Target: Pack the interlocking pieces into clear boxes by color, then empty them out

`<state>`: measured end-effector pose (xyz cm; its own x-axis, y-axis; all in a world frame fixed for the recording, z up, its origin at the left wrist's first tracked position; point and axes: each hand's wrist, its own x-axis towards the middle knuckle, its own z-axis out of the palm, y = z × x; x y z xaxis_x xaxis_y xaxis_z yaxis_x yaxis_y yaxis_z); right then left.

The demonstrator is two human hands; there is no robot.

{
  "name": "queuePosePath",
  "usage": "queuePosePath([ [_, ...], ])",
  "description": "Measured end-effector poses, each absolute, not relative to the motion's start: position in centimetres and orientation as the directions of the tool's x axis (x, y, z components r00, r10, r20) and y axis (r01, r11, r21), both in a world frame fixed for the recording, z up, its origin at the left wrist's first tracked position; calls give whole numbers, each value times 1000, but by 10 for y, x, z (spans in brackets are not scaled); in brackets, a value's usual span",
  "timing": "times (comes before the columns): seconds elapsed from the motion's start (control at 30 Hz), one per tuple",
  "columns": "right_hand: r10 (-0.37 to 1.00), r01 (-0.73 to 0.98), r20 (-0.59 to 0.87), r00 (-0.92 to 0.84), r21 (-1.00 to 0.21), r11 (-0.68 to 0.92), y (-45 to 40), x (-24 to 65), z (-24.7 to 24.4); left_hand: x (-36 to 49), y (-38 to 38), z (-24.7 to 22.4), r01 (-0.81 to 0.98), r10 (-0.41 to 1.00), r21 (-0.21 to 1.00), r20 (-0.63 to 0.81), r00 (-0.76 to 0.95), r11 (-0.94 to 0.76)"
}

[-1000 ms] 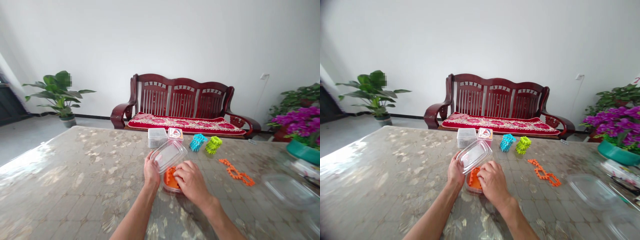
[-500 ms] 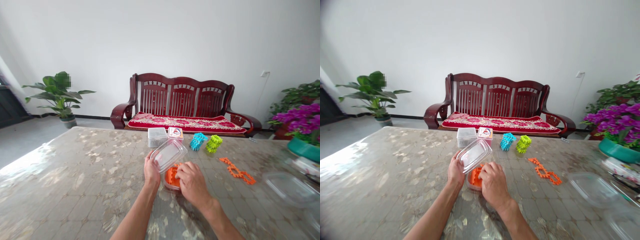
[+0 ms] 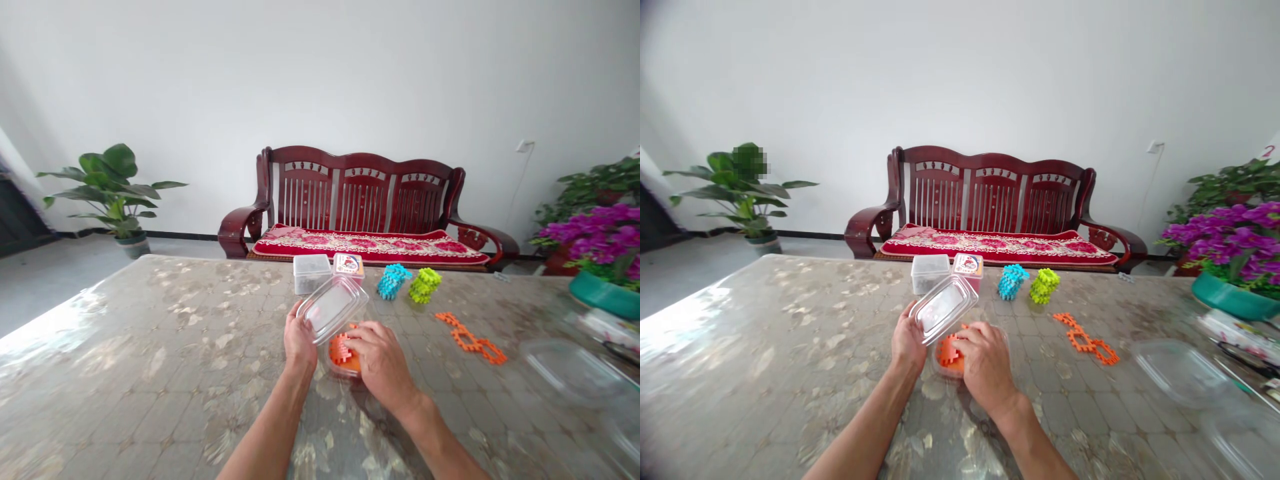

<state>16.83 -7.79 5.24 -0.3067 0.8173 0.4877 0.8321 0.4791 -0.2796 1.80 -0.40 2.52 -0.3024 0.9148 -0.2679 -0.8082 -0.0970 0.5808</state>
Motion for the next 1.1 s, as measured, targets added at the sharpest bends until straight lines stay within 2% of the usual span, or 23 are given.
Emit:
queuePosePath([
  [0.2,825,823,455,-335,-286,491,-78,168,51,18,-3,23,-806,919,586,-269,-288,-81],
  [0.37,828,830,519,-211,-352,432,-74,180,53,18,-4,25,-804,917,590,-272,-292,-81],
  [0.53,854,857,507,-115,-384,344,-70,195,58,19,-5,29,-810,911,582,-291,-292,-74],
  [0.7,868,889,483,-113,-341,305,-70,199,58,19,-6,31,-806,913,590,-297,-281,-56],
  [0.9,846,885,477,-239,-252,392,-72,187,62,19,-5,29,-801,911,595,-294,-288,-61],
  [1.1,858,912,430,-280,-161,378,-67,180,68,18,-4,22,-781,915,620,-270,-301,-74],
])
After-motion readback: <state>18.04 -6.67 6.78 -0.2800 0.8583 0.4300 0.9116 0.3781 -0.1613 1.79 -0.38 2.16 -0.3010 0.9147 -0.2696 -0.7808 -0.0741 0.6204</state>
